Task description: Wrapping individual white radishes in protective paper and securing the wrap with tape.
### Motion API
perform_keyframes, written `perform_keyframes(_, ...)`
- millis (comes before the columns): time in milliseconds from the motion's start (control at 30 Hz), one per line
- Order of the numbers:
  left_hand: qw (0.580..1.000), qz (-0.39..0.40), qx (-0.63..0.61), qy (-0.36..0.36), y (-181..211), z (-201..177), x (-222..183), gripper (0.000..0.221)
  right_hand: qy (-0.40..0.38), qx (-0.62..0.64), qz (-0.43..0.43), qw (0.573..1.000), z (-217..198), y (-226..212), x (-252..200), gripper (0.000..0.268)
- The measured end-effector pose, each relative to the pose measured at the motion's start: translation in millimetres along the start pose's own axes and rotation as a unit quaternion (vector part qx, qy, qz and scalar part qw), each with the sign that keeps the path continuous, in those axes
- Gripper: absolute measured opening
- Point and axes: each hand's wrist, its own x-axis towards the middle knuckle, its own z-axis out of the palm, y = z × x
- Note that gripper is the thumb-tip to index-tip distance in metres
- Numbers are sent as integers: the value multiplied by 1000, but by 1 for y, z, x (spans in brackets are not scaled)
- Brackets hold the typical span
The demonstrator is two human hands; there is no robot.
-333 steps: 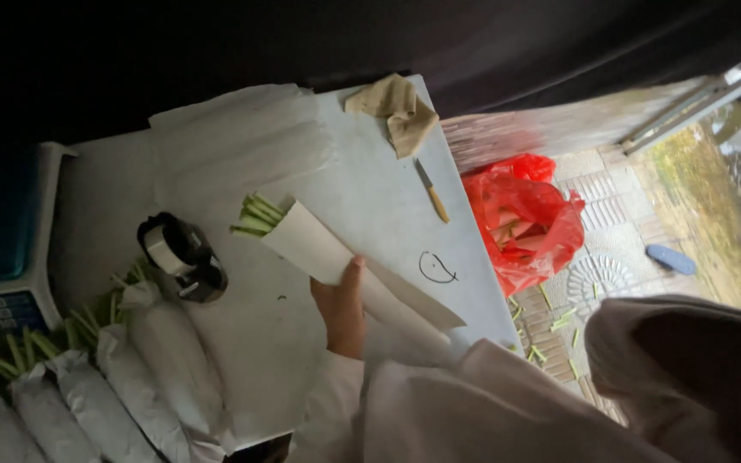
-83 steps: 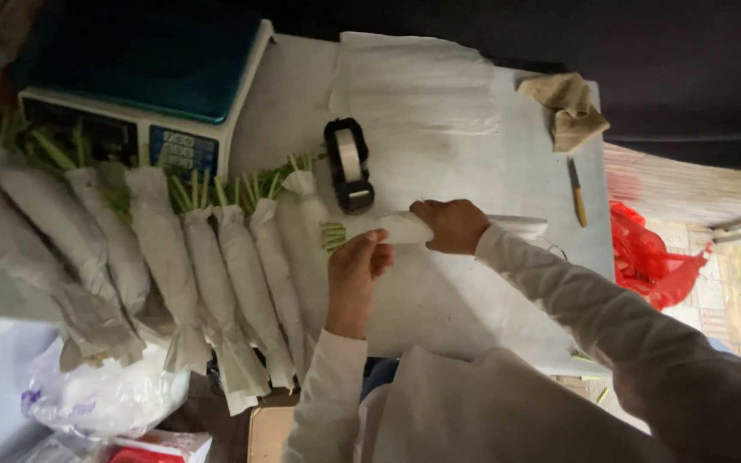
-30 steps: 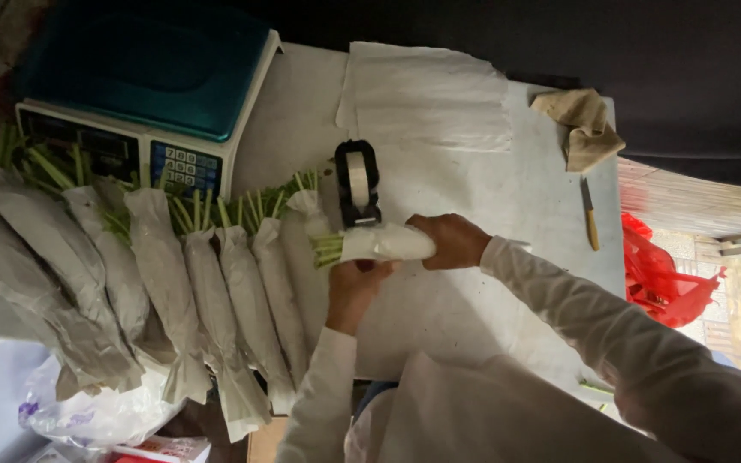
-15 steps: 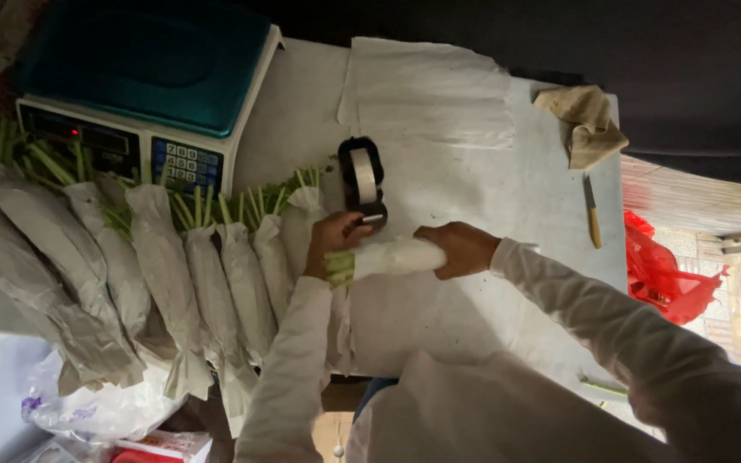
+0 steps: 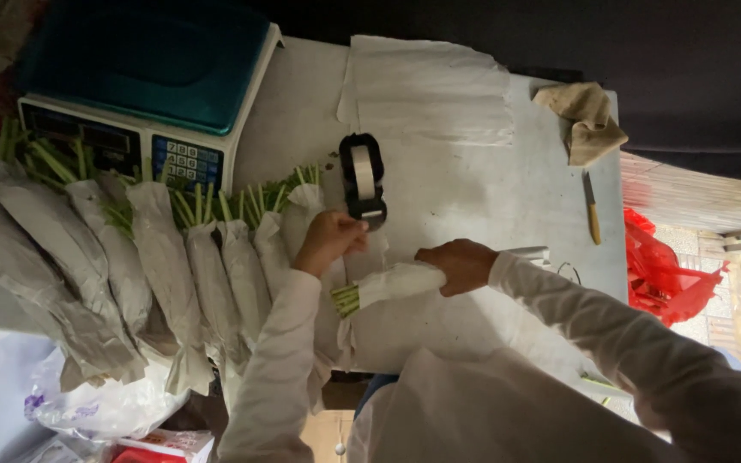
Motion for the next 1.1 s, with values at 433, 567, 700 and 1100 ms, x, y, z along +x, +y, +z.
perform_keyframes(433, 985, -35, -162, 38, -7, 45, -1, 51, -9, -20, 33, 999, 6, -6, -3, 92)
perform_keyframes(567, 992, -9, 59, 111, -17, 59, 10, 43, 4, -24, 18, 1000, 2, -10, -4, 87)
perform_keyframes(700, 991, -16, 72, 109, -47, 61, 33, 27, 4, -40, -3, 999, 10, -1, -2, 87)
perform_keyframes(1100, 974, -109, 6, -200, 71, 13, -32, 31, 107, -120, -62, 985, -38, -36, -80, 68)
